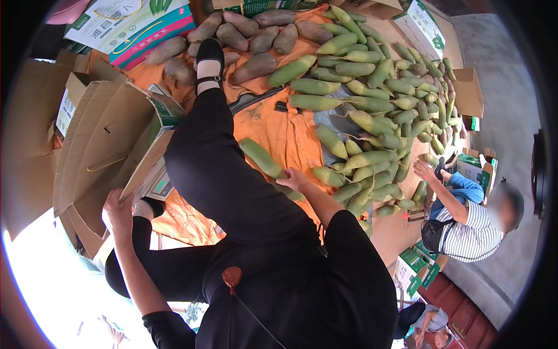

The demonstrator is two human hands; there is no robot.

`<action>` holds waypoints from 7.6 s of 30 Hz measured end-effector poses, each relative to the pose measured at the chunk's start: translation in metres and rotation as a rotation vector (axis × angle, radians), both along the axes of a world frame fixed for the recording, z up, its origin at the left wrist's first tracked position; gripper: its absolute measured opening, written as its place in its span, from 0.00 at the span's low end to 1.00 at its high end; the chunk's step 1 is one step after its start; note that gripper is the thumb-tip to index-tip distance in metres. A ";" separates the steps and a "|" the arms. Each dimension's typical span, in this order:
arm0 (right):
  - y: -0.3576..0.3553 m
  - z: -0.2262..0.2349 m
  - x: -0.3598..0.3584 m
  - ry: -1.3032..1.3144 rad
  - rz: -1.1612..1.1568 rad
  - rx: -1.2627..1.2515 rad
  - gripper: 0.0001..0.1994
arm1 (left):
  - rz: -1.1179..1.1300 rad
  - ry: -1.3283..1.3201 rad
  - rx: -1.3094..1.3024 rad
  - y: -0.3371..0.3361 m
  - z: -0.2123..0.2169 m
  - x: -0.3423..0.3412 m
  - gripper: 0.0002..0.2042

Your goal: Sort and pack large green vegetables into cardboard boxes.

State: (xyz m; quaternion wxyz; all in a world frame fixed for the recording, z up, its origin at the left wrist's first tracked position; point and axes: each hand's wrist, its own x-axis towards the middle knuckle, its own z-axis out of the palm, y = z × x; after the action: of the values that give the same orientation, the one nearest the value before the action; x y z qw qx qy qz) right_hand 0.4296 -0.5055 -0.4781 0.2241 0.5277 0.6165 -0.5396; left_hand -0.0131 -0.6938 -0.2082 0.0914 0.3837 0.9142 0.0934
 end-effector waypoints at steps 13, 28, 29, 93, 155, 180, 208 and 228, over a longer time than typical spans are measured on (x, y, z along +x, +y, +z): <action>0.015 0.004 -0.082 -0.264 0.299 0.419 0.34 | 0.036 -0.011 -0.048 -0.001 0.012 0.005 0.06; 0.102 0.056 -0.071 0.289 -0.088 0.452 0.28 | 0.028 -0.001 -0.041 -0.007 0.006 0.002 0.05; 0.119 0.083 -0.079 0.374 -0.111 0.493 0.29 | 0.013 0.002 -0.041 -0.006 0.004 0.001 0.05; -0.024 0.035 0.007 -0.286 0.570 0.302 0.26 | 0.041 -0.008 -0.048 0.004 0.003 0.005 0.08; 0.146 0.318 -0.292 0.825 0.330 0.494 0.19 | 0.042 0.039 -0.037 0.000 0.009 0.005 0.08; 0.132 0.034 0.030 -0.546 0.106 0.637 0.41 | 0.084 -0.027 -0.037 0.006 0.003 0.008 0.07; 0.141 0.068 -0.036 -0.178 0.263 0.739 0.29 | 0.011 0.024 -0.037 0.000 0.004 0.001 0.04; 0.016 0.389 -0.393 1.233 0.924 1.088 0.28 | -0.011 0.044 -0.076 -0.010 -0.003 0.001 0.04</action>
State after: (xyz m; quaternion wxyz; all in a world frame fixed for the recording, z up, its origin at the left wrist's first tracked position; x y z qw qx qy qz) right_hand 0.0363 -0.4897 -0.0890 -0.2271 -0.1152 0.9418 -0.2195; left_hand -0.0121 -0.7043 -0.2110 0.0862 0.3869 0.9168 0.0496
